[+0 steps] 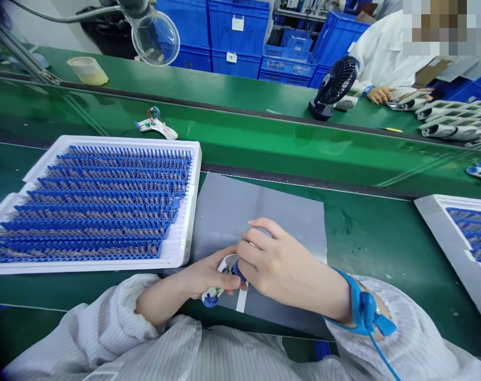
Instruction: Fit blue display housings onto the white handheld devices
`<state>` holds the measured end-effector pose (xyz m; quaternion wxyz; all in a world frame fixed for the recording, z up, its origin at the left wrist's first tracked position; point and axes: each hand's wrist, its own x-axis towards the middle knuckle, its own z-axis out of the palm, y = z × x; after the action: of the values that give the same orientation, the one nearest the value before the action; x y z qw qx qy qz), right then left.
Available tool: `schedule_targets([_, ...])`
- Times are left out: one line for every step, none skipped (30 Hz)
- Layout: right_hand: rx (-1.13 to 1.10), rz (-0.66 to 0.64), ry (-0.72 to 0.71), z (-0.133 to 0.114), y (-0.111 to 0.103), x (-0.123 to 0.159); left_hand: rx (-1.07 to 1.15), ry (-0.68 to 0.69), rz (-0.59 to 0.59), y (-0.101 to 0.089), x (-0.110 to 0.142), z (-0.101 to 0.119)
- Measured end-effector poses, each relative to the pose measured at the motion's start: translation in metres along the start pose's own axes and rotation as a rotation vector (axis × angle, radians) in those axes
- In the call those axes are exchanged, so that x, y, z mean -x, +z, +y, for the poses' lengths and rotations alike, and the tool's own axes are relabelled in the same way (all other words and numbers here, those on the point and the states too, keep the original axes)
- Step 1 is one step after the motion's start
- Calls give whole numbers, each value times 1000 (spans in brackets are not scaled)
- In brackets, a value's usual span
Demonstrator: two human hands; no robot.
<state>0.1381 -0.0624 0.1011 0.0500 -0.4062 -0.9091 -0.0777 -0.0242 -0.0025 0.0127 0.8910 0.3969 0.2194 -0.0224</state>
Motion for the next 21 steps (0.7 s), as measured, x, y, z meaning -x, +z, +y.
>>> schedule_targets([12, 2, -4, 0, 0, -1, 32, 0, -1, 0, 0, 0])
schedule_targets([14, 4, -8, 0, 1, -1, 69, -1, -10, 0, -1, -1])
schedule_targets([6, 9, -8, 0, 1, 0, 109, 2, -25, 0, -1, -1])
schedule_targets([-8, 17, -7, 0, 0, 1, 152, 8, -46, 0, -2, -1])
schedule_targets([-24, 29, -1, 0, 0, 2, 193, 15, -68, 0, -2, -1])
schedule_targets([-40, 42, 5, 0, -1, 4, 228, 24, -83, 0, -2, -2])
schedule_targets([-53, 55, 14, 0, -1, 6, 257, 38, -88, 0, -2, -2])
schedule_targets([-64, 75, 29, 0, -1, 8, 275, 60, -86, 0, -2, -2])
schedule_targets([-76, 101, 47, -1, -1, 10, 279, 88, -80, -1, -1, -2])
schedule_targets([-94, 127, 65, -1, 0, 12, 266, 121, -71, -1, 0, -3])
schedule_targets([-117, 154, 85, -1, 2, 15, 235, 166, -56, -1, 0, -3])
schedule_targets([-147, 183, 110, -1, 4, 17, 180, 228, -37, -1, 1, -4])
schedule_targets([-186, 215, 138, -1, 6, 19, 97, 307, -10, -1, 2, -4])
schedule_targets([-247, 247, 171, -1, 9, 21, -10, 396, 25, -1, 3, -5])
schedule_targets([-339, 277, 213, -2, 11, 23, -128, 489, 64, -1, 3, -5])
schedule_targets([-462, 306, 277, -4, 14, 25, -241, 575, 99, -1, 4, -5])
schedule_targets([-615, 332, 360, -6, 17, 26, -339, 643, 129, 0, 5, -5])
schedule_targets([-792, 343, 452, -8, 20, 26, -419, 687, 153, 0, 6, -5])
schedule_targets([-976, 331, 545, -11, 22, 26, -479, 710, 174, 0, 7, -5])
schedule_targets([-1147, 304, 628, -13, 25, 26, -528, 723, 193, 1, 7, -6])
schedule_targets([-1294, 268, 694, -16, 27, 26, -575, 735, 212, 1, 7, -7])
